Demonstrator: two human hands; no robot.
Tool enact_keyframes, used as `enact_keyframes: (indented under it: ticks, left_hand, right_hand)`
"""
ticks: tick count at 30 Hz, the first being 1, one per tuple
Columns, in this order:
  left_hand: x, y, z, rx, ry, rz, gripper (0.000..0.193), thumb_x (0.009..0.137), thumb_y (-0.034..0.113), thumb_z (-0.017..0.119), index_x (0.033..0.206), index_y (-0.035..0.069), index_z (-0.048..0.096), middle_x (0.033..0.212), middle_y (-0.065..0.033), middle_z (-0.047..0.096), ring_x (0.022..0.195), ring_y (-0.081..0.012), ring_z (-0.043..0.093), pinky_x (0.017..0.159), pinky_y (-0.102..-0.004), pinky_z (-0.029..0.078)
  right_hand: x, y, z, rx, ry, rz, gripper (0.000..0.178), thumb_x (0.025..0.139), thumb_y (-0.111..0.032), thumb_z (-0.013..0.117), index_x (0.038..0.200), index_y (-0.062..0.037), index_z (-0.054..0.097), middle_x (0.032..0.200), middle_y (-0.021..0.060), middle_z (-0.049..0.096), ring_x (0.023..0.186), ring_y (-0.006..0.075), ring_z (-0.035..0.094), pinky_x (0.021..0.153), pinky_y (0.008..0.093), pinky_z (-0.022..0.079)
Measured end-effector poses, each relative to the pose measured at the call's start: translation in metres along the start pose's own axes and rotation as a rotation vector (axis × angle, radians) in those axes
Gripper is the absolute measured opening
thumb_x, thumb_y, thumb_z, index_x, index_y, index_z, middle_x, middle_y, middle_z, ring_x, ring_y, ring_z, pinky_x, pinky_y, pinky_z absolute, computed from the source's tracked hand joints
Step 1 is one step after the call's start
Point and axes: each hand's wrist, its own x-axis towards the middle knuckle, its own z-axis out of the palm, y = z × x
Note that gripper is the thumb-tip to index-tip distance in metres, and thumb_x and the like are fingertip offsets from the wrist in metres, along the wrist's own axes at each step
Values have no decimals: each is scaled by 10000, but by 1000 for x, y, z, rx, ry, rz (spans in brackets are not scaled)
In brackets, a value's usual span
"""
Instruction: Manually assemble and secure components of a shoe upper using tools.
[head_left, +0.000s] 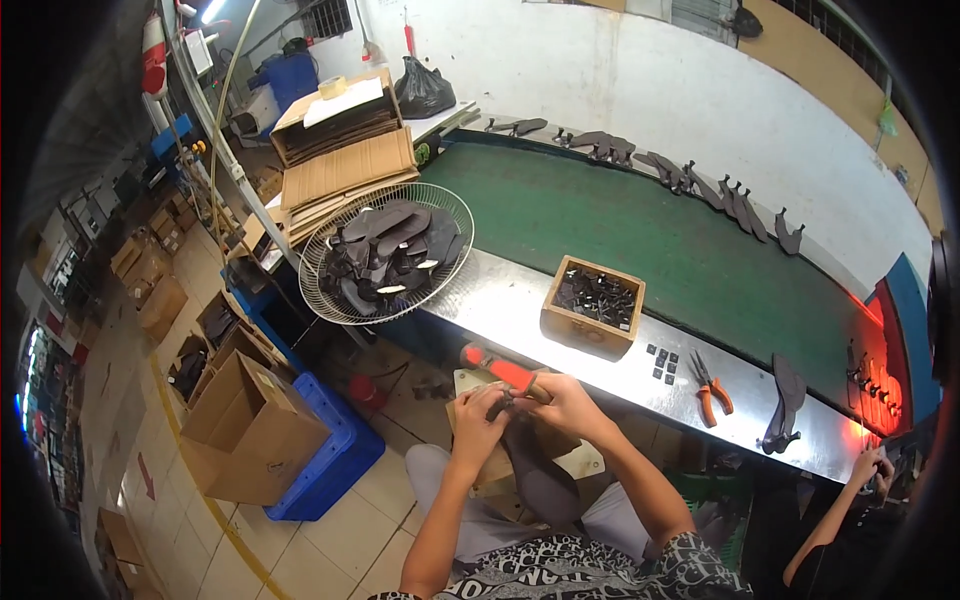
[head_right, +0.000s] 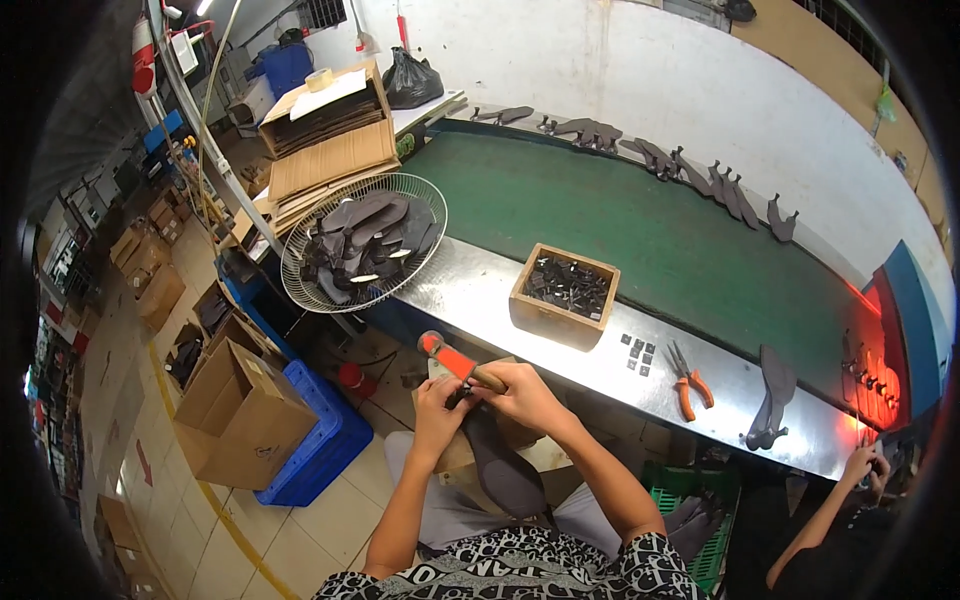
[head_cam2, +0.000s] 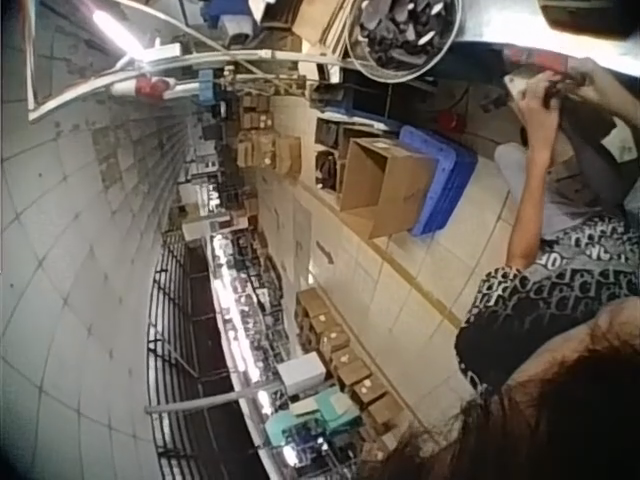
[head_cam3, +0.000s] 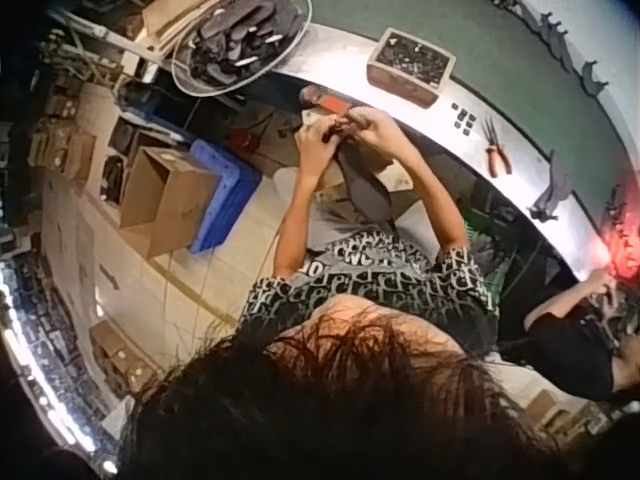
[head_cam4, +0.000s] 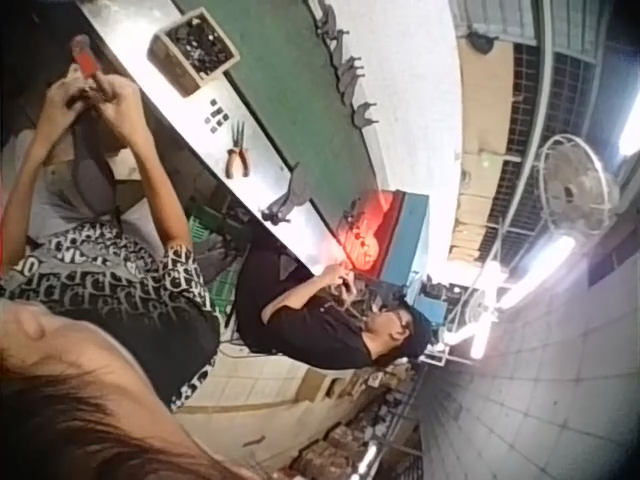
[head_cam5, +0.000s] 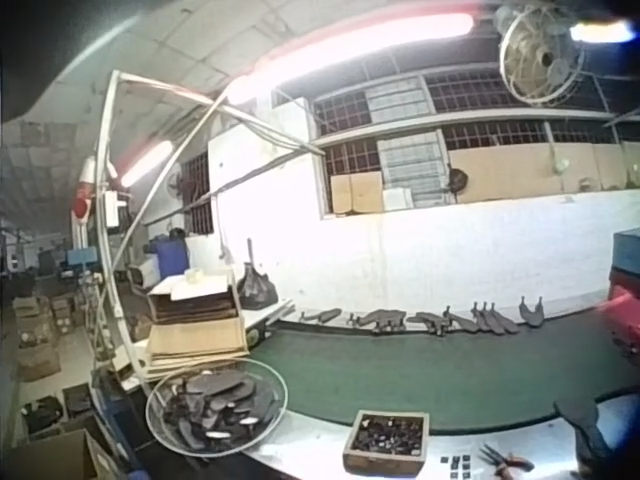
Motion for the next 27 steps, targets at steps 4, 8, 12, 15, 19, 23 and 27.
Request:
enact_keyframes:
  ticks: [4, 8, 12, 15, 19, 23, 27]
  left_hand:
    - [-1, -5, 0, 6, -42, -95, 217, 739, 153, 748, 928, 77, 673, 975, -70, 687, 965, -249, 635, 913, -393, 386]
    - [-3, -8, -2, -126, -97, -151, 216, 751, 161, 735, 939, 70, 681, 939, -89, 682, 953, -274, 630, 904, -406, 401]
    - [-4, -3, -5, -160, -99, -183, 245, 759, 173, 739, 962, 47, 687, 898, -119, 680, 887, -296, 642, 800, -386, 474]
    - [-2, 1, -7, -163, -134, -130, 254, 769, 79, 763, 982, -3, 652, 844, -102, 664, 778, -233, 653, 703, -319, 499]
    - [-4, 0, -6, -138, -135, -194, 243, 774, 81, 763, 983, -1, 668, 844, -91, 680, 759, -202, 659, 684, -305, 503]
    - [-8, -10, -6, -205, -134, -214, 226, 779, 67, 752, 982, -2, 679, 850, -65, 691, 761, -156, 656, 675, -290, 505]
    - [-6, -10, -8, -187, -179, -246, 223, 784, 45, 733, 995, -1, 675, 889, -64, 698, 810, -158, 662, 720, -288, 512]
  right_hand:
    - [4, -7, -3, -169, 4, -120, 248, 757, -33, 688, 1002, -13, 651, 934, 137, 668, 866, 332, 632, 762, 365, 509]
    - [4, -13, -5, -222, -88, -74, 284, 738, -22, 675, 1020, -45, 654, 1020, 124, 667, 911, 344, 625, 780, 386, 509]
    - [2, -18, -6, -211, -105, -80, 305, 737, -14, 661, 1038, -57, 656, 1063, 131, 660, 928, 337, 628, 788, 387, 509]
    - [-2, -15, -5, -218, -99, -62, 316, 742, -12, 654, 1054, -63, 658, 1070, 123, 660, 927, 334, 628, 790, 384, 510]
    - [-2, -10, -3, -226, -43, -82, 308, 745, -10, 652, 1049, -65, 658, 1074, 111, 659, 934, 326, 631, 782, 383, 512]
    - [-2, -17, -5, -305, -71, -93, 280, 751, -14, 655, 1026, -67, 664, 1058, 93, 666, 916, 307, 638, 774, 366, 512]
    - [-1, -13, -4, -331, -69, -84, 267, 752, -24, 671, 1012, -83, 677, 1033, 73, 661, 898, 287, 638, 771, 356, 507]
